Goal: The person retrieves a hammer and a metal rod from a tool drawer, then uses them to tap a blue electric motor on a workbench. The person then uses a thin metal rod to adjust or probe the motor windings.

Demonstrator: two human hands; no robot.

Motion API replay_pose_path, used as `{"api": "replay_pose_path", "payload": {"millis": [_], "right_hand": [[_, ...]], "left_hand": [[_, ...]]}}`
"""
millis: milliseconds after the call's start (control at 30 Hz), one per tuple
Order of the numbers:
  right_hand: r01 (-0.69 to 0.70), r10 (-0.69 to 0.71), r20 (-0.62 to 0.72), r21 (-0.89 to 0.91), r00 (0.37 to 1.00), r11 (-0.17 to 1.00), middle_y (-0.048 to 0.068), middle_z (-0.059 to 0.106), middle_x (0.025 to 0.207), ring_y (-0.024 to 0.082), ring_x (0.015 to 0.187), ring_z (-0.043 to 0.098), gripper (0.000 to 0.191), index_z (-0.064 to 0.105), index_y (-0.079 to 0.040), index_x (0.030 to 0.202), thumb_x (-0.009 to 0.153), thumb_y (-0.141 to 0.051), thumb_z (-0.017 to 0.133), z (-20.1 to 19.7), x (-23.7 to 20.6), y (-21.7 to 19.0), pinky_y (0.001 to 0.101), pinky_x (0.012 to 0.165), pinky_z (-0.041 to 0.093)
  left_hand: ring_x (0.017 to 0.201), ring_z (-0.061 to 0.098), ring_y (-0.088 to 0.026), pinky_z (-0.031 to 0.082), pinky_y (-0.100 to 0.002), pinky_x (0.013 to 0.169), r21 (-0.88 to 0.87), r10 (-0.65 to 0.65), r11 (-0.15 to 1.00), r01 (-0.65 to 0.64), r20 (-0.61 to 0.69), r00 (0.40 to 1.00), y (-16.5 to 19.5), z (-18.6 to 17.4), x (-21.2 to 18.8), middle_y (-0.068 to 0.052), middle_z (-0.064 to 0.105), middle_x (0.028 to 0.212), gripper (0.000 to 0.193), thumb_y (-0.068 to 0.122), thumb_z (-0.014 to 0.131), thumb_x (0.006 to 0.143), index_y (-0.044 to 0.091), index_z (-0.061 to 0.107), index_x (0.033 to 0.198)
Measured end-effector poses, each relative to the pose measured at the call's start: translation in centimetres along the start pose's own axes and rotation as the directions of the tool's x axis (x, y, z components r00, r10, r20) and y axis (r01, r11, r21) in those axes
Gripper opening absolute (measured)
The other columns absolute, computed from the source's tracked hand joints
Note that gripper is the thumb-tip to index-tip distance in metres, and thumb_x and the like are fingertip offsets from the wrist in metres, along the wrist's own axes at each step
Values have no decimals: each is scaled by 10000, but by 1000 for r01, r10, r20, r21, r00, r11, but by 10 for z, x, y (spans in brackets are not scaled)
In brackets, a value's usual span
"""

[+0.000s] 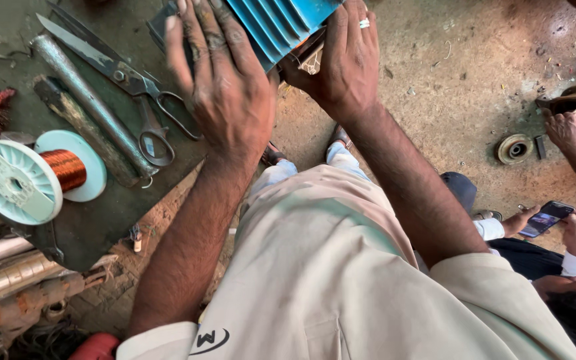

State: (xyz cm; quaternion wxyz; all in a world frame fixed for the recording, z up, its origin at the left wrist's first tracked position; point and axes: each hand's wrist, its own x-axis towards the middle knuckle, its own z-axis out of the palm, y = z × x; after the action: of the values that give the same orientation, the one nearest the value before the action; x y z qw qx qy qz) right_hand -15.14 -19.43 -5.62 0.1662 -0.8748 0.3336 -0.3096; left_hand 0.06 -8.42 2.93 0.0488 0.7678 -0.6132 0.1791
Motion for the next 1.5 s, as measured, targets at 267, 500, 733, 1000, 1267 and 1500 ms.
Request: {"api": "replay_pose_path", "payload": {"millis": [267, 500, 733, 1000, 1267, 1500], "right_hand": [[-38, 12, 111, 231, 994, 972, 184, 549, 1444, 372, 1344, 517, 882, 349, 15, 1567, 1011, -365, 920, -24, 2, 4, 501, 1136, 441], [66, -75, -5, 536, 997, 842, 206, 564, 1492, 344, 1418, 562, 681, 381, 2, 1566, 973, 12, 716, -41, 3, 11, 434, 1166, 520], [-201, 236, 11, 559, 972, 804, 72, 650, 961, 159, 778, 634, 278, 651, -32, 1196, 952, 1, 780, -26, -25, -3, 302, 679, 550], [-171, 160, 59, 384, 985, 907, 139, 646, 964, 345, 836, 662, 209, 667, -42, 1053, 846, -20, 681, 11, -27, -7, 432, 713, 542], [-201, 148, 141, 539, 979, 818, 144, 589, 932, 311, 814, 666, 204, 603, -11, 1047, 873, -51, 701, -1, -23, -9, 407, 716, 553], [-249, 165, 187, 677, 968, 693, 116, 611, 927, 205, 814, 647, 168, 572, 5, 1042, 1002, -95, 701, -16, -28, -7, 333, 731, 567]], "left_hand": [[1496, 386, -467, 129, -750, 1194, -176, 44, 982, -63, -111, 993, -8, 4, 11, -368, 494, 1526, 940, 322, 909, 867, -195, 418, 1480], [1519, 329, -454, 21, -737, 1209, -316, 122, 931, -182, -202, 972, -38, -1, 20, -302, 574, 1503, 728, 495, 564, 1041, -114, 563, 1439], [836, 745, -237, 599, -463, 793, -586, -31, 784, -206, -368, 929, 26, -20, -23, -61, 723, 980, 110, 198, 671, 1108, 96, 682, 1148], [808, 755, -313, 626, -392, 668, -414, -47, 910, -38, -194, 980, 50, 28, 2, -185, 736, 1093, 253, 102, 686, 969, 19, 668, 1207], [968, 763, -331, 653, -381, 760, -432, -43, 901, -45, -191, 981, 55, 47, 2, -198, 693, 1199, 247, 9, 686, 998, -23, 646, 1239], [1007, 761, -331, 664, -348, 804, -417, -92, 909, 16, -163, 982, 52, 47, -4, -214, 677, 1182, 209, -20, 667, 1016, -40, 641, 1223]]}}
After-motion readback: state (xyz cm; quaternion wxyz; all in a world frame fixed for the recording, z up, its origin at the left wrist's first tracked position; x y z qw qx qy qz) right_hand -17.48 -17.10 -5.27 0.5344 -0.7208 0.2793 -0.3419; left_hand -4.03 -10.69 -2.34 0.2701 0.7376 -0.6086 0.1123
